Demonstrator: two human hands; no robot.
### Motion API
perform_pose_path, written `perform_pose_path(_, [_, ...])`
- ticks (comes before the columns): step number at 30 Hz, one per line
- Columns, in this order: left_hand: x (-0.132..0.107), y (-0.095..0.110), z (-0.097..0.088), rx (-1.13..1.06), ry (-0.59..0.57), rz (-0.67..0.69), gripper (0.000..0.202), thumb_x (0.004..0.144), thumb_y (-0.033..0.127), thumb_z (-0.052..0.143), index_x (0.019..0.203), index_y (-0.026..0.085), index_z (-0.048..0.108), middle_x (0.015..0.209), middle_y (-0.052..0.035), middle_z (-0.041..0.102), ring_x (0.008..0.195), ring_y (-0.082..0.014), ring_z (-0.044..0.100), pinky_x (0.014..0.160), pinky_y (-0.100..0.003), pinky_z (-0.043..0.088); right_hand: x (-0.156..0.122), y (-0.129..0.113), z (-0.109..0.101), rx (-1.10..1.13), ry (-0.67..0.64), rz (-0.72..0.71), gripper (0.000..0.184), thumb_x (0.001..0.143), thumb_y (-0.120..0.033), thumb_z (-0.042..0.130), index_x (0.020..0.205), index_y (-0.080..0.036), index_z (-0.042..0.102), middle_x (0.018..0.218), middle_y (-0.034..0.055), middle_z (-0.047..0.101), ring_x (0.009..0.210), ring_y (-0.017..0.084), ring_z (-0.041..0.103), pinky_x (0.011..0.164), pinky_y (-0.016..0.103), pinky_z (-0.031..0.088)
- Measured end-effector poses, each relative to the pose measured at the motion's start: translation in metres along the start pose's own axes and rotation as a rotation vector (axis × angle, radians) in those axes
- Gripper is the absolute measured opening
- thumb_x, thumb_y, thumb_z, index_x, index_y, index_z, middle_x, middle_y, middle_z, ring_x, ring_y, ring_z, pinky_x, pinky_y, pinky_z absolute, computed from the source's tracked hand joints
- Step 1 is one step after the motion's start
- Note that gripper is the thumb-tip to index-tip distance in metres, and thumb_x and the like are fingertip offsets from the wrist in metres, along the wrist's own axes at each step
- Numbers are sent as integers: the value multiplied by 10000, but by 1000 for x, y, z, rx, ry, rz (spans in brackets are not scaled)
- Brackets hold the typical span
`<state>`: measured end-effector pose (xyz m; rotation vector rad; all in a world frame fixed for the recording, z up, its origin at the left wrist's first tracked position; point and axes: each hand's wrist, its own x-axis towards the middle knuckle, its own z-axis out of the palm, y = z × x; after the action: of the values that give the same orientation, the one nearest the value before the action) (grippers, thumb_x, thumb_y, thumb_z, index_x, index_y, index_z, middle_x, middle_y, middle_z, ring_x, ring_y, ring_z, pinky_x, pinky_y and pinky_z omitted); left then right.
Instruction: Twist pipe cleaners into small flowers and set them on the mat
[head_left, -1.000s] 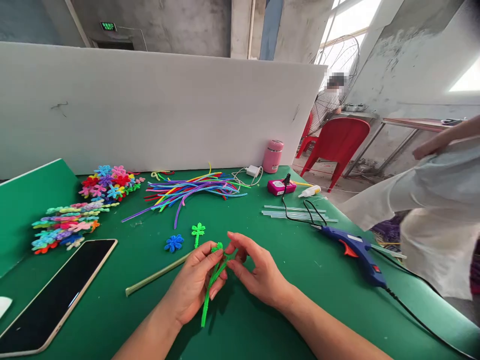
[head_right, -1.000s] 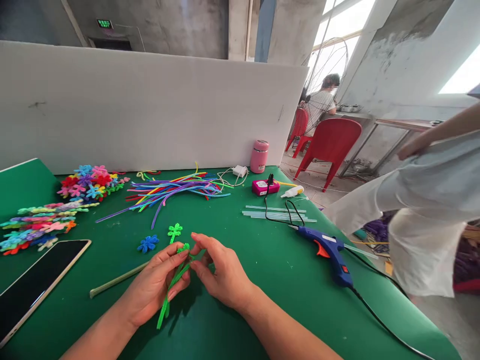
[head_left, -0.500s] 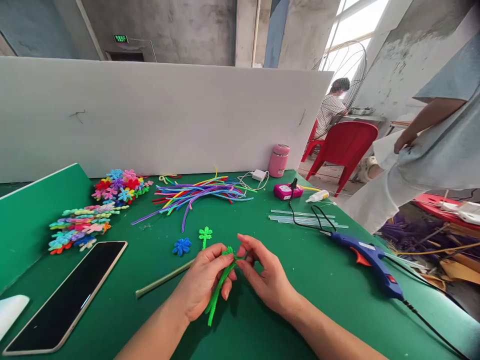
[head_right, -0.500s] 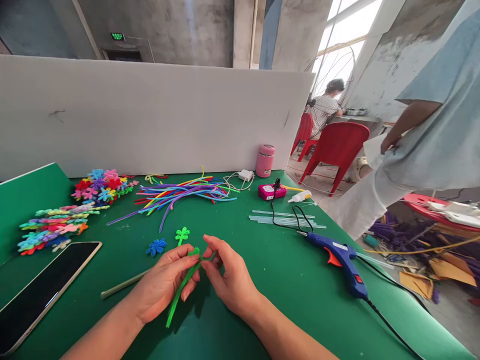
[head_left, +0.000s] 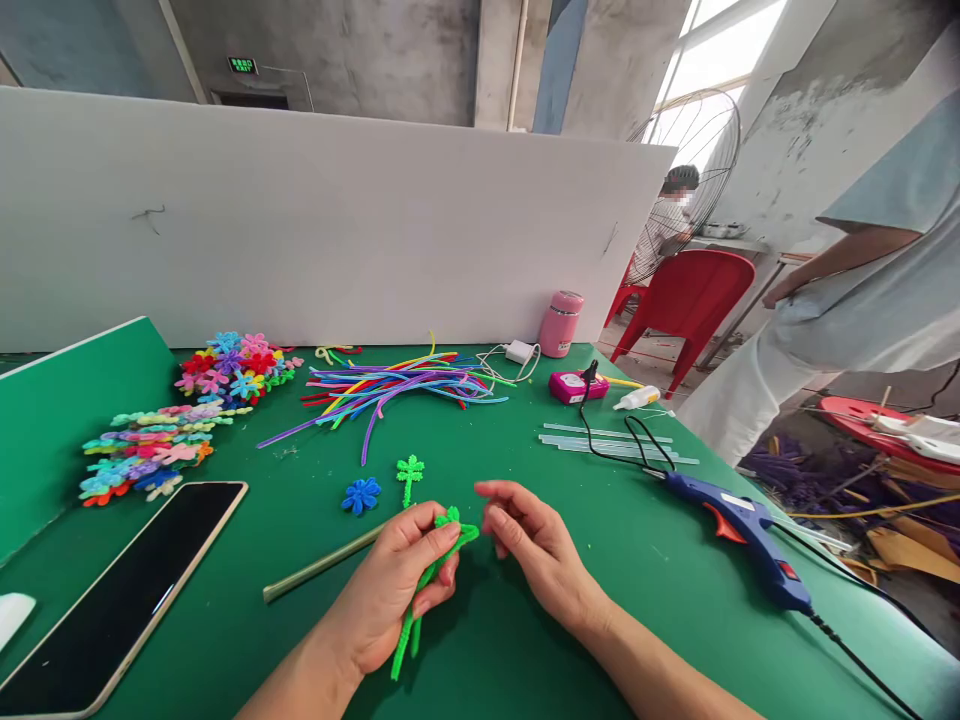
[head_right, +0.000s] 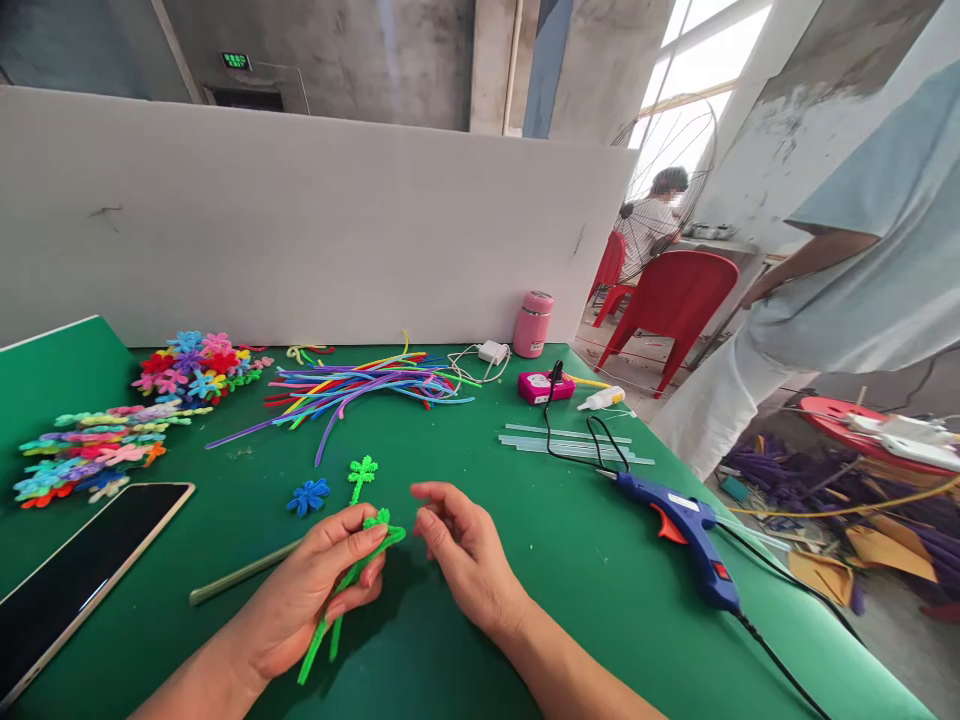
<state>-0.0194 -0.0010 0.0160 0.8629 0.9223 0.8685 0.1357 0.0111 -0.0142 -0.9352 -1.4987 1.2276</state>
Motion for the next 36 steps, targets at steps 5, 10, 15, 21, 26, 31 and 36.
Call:
perform_pose_path(5, [-2, -2, 3, -3, -2, -8, 207, 755, 290, 555, 654, 170, 420, 485, 59, 471, 355, -14, 322, 352, -149, 158, -2, -2, -1, -65, -100, 49, 348, 829, -439, 425, 646, -149, 486, 576, -19, 437, 534, 84, 382, 495, 208, 318])
perform_pose_path(10, [2, -9, 3, 2, -19, -22, 204, 767, 287, 539, 644, 176, 420, 502, 60, 474, 349, -25, 333, 333, -150, 192, -3, -3, 0, -79, -141, 90, 309, 787, -429, 479, 649, -154, 463, 556, -42, 378, 521, 78, 322, 487, 203, 279])
perform_pose_path(15, [3, -14, 3, -49, -53, -42, 171, 765, 270, 534, 663, 184, 427, 495, 62, 478, 337, -39, 361, 323, -155, 221, 0, -2, -1, -71, -153, 101, 246, 768, -380, 492, 665, -159, 463, 570, -41, 392, 530, 78, 336, 500, 200, 285])
perform_pose_path(21, [3, -16, 3, -9, -80, -83, 198, 760, 308, 543, 654, 183, 432, 483, 68, 460, 316, -34, 344, 308, -159, 202, 1, -4, -3, -96, -230, 107, 159, 741, -295, 494, 668, -163, 445, 562, -47, 387, 519, 72, 324, 473, 191, 265])
perform_pose_path(26, [4, -18, 4, 103, -103, -71, 229, 764, 358, 533, 655, 181, 438, 476, 61, 468, 322, -35, 337, 304, -151, 208, 1, -2, -6, -166, -260, 76, 138, 716, -262, 474, 632, -170, 415, 526, -58, 355, 490, 66, 290, 440, 187, 228])
perform_pose_path(31, [7, -20, 6, 119, -124, -54, 252, 764, 384, 522, 659, 178, 422, 467, 65, 460, 307, -26, 322, 298, -143, 218, 2, 4, -9, -194, -237, 56, 148, 706, -271, 467, 619, -168, 407, 531, -57, 342, 500, 69, 281, 451, 191, 228])
perform_pose_path(36, [9, -21, 5, 97, -144, -40, 269, 755, 412, 526, 669, 176, 429, 467, 64, 466, 292, -28, 349, 295, -146, 227, 3, 7, -10, -180, -240, 58, 182, 722, -304, 476, 621, -167, 412, 538, -55, 341, 503, 70, 284, 458, 192, 233])
